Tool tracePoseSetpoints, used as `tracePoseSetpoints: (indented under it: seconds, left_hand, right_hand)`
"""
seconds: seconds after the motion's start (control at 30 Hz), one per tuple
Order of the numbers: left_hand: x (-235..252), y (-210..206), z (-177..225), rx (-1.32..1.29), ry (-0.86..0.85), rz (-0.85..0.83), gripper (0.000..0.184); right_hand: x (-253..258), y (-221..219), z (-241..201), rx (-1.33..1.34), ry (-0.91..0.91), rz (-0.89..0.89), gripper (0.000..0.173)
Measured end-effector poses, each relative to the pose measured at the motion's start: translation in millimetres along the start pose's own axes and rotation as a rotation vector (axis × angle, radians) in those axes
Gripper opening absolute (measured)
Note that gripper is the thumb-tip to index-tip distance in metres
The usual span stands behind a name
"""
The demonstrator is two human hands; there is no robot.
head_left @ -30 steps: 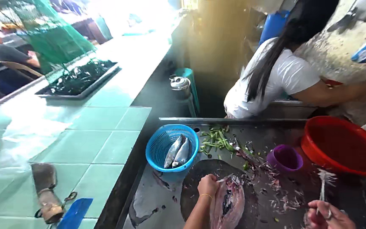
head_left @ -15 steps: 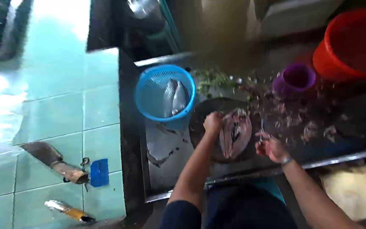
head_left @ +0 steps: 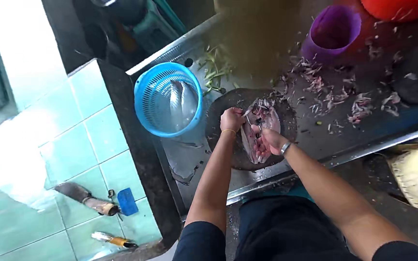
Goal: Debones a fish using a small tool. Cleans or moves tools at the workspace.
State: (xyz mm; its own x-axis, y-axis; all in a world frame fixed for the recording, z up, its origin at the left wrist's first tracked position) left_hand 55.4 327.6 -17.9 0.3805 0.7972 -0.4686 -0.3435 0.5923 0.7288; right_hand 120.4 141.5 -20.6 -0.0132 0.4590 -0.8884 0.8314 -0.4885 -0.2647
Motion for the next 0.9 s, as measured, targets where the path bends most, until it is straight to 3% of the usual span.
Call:
tracePoseSetpoints:
  seconds: [0.03,0.13,0.2,0.3,0.37,0.43,0.53,0.63,0.7,0.83,0.9]
  left_hand:
    - [-0.9,-0.1,0.4,0.002,0.005,0.012,0.037]
    - [-2.5,-0.5,1.1,-0.005,0.011,0.051,0.035]
    - [-3.1,0.0,0.2,-0.014,0.013,0.068,0.034]
    - [-4.1,1.7,2.5,-0.008,0.022,0.085,0.031]
    - [-3.5,1.2,3.7,0.006,0.038,0.1,0.028]
    - [-3.4,2.4,6.4,0.007,0.048,0.105,0.027]
    - [-5.5,4.3,9.9,0.001,0.047,0.097,0.03]
    - [-1.8,3.2,9.9,0.012,0.048,0.106,0.028]
    - [2.0,1.7,10.7,0.031,0.047,0.107,0.027]
    - [5.3,2.3,14.3,0.033,0.042,0.088,0.027]
    - [4.8,1.5,14.2,0.027,0.029,0.079,0.028]
  right_hand:
    - [5.2,-0.3,-3.2,0.02,0.001,0.032,0.063]
    - [0.9,3.6,-18.7,0.046,0.201,0.137,0.041]
    - [-6.2,3.1,-17.2,0.056,0.289,0.132,0.041]
    - [7.3,2.3,0.4,0.138,0.16,0.105,0.057]
    - [13.8,4.0,-4.7,0.137,0.108,0.118,0.052]
    - [8.7,5.5,-13.6,0.106,0.189,0.159,0.042]
    - [3.6,4.4,-5.5,0.113,0.258,0.156,0.046]
    - [17.4,3.6,5.3,0.15,0.133,0.133,0.059]
    - [14.2,6.8,-9.5,0.159,0.174,0.171,0.047]
    - [-9.6,12.9,-36.7,-0.05,0.389,0.208,0.035]
    - [-34.5,20.9,-47.4,-0.322,0.515,0.196,0.033]
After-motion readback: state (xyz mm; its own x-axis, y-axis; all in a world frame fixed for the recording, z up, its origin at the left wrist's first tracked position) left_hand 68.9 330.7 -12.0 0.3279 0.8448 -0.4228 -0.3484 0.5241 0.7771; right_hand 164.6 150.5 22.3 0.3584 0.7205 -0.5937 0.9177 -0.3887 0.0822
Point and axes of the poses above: each hand's wrist, its own x-axis towards the middle knuckle, its own y-axis out of the back of the hand, z = x × y, the point moved 7 cm from there along x, towards the middle knuckle, and after that the axes turned 3 degrees about z, right-handed, at the moved point
